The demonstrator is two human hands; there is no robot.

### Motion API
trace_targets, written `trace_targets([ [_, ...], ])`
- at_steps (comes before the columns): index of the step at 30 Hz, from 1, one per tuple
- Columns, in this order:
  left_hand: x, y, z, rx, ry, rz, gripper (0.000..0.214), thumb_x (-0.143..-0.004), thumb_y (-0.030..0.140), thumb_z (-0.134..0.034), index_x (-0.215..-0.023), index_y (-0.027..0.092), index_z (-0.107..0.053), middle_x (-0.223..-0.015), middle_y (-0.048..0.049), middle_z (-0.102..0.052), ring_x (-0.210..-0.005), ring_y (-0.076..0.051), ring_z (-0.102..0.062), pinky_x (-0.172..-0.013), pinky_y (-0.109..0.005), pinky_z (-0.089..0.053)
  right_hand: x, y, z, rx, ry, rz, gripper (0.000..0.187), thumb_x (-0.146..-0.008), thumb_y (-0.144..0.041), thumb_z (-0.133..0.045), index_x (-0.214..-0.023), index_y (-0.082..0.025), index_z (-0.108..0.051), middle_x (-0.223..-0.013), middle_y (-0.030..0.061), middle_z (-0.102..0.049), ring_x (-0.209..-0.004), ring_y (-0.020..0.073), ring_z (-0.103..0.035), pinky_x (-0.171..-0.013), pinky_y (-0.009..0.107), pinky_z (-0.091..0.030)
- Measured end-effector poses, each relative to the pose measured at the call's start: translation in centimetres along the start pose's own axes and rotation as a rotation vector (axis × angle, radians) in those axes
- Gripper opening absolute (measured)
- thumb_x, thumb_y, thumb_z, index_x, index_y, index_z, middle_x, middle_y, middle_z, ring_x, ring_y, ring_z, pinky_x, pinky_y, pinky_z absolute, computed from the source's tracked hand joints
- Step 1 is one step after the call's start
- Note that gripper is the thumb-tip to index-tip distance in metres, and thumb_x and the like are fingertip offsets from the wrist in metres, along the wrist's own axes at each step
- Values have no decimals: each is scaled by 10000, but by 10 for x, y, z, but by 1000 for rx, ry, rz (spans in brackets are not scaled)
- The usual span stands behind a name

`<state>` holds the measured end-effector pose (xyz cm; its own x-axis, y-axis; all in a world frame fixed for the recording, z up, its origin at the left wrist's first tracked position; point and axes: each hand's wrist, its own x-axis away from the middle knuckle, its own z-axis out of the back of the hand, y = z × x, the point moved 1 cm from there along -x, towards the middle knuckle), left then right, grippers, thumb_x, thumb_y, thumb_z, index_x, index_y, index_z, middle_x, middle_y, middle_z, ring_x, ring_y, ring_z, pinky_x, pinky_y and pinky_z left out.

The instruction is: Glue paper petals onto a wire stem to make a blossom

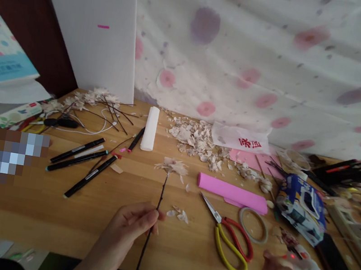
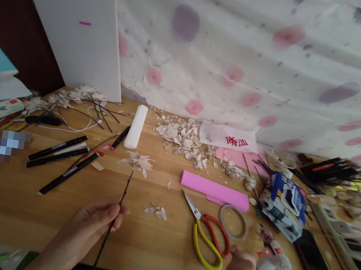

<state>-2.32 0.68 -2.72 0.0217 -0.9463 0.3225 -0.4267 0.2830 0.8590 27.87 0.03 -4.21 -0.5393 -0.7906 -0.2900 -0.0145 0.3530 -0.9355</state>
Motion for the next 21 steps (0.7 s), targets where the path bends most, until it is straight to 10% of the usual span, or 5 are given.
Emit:
trace_targets([
  [5, 4, -1, -14, 204, -39, 27, 391, -730, 562, -854, -641, 208, -714, -631, -8, -683, -671, -177, -603, -717, -289, -469, 24, -24, -72, -649, -224, -408, 734, -986, -531, -558, -485, -211, -129, -479, -58, -140, -540, 160, -390, -598, 318, -516],
  [10, 14, -14, -33, 159, -50, 27, 553, -816, 725, -674, -819, 179, -761, -830, -78, -749, -871, -244, -669, -911, -360, -507, 52, -33, -135, -1010, -489, -724, 637, -1034, -364, -567, -587, -217, -138, -491, -120, -109, -423, 78, -58, -396, 195, -175],
  [21, 16, -17, -46, 156, 38, -81, 395, -817, 574, -782, -933, 227, -632, -1138, -95, -769, -1115, -255, -682, -957, -353, -522, 78, -8, -154, -491, -545, -547, 359, -888, -527, -738, -683, -243, -662, -638, -17, -566, -631, 161, -539, -625, 278, -484],
])
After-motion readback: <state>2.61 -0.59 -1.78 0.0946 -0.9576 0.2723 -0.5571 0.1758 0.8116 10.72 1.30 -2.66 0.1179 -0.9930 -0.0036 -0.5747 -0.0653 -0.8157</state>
